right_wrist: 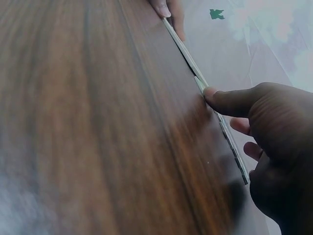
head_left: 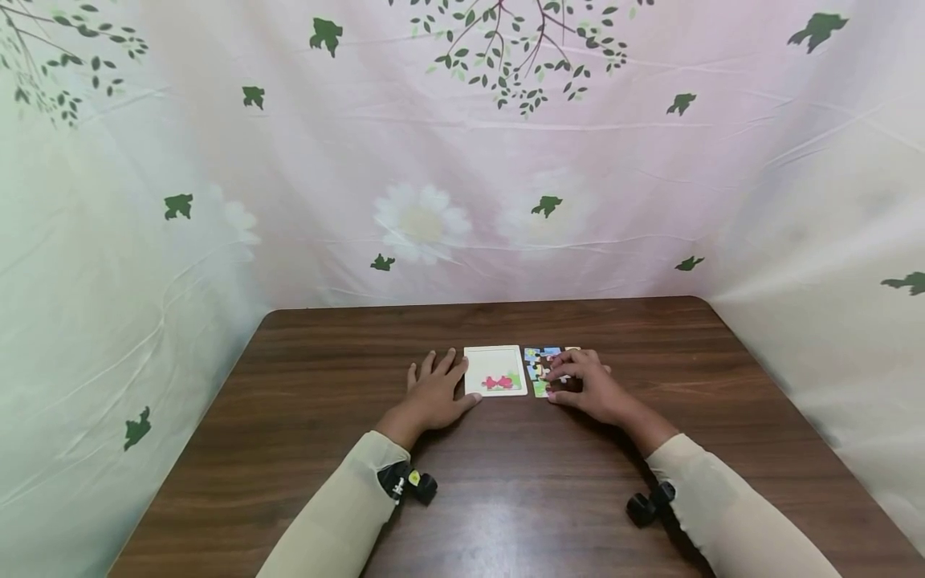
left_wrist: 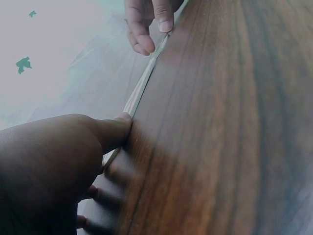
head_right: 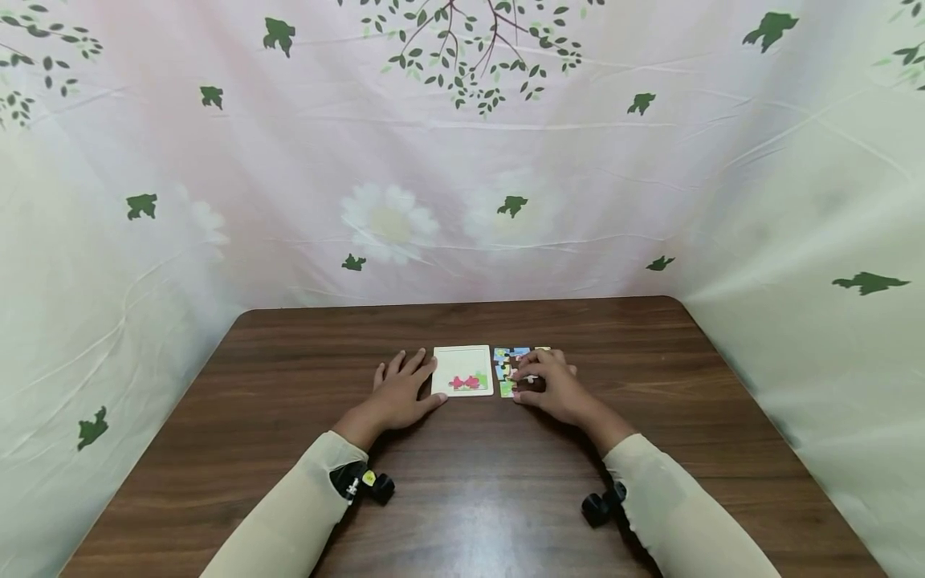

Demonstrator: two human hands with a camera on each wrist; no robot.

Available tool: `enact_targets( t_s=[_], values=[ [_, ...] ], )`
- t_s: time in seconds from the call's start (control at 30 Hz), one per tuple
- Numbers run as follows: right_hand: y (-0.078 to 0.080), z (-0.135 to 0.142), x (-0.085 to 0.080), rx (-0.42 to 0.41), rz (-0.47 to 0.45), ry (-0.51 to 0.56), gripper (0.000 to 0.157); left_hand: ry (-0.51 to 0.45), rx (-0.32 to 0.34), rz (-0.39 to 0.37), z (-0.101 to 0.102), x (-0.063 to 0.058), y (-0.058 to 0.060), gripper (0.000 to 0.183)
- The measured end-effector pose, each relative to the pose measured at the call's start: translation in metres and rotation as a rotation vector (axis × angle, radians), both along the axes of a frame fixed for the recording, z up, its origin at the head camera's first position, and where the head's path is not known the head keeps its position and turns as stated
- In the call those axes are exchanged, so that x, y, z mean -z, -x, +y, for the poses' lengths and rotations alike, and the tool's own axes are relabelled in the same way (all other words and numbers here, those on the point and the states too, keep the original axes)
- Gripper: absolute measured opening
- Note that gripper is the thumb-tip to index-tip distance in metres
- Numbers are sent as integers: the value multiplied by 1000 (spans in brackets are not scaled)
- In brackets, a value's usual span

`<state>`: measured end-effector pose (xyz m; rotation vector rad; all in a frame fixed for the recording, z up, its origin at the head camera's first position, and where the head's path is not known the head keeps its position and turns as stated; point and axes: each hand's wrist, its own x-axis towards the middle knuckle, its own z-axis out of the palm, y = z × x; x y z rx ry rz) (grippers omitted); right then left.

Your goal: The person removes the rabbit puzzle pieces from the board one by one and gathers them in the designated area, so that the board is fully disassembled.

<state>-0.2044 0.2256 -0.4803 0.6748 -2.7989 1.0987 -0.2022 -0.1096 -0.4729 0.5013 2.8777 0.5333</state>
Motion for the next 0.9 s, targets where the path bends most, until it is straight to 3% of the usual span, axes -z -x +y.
enact_targets(
  t_s=[0.57,0.9],
  values=[
    [-1,0,-3,7,-7,-38,13,-4,-3,-3,1,-3,-2,79],
    [10,-19,0,-29,48,56,20,-18,-7,-4,0,-3,-2,79]
  ],
)
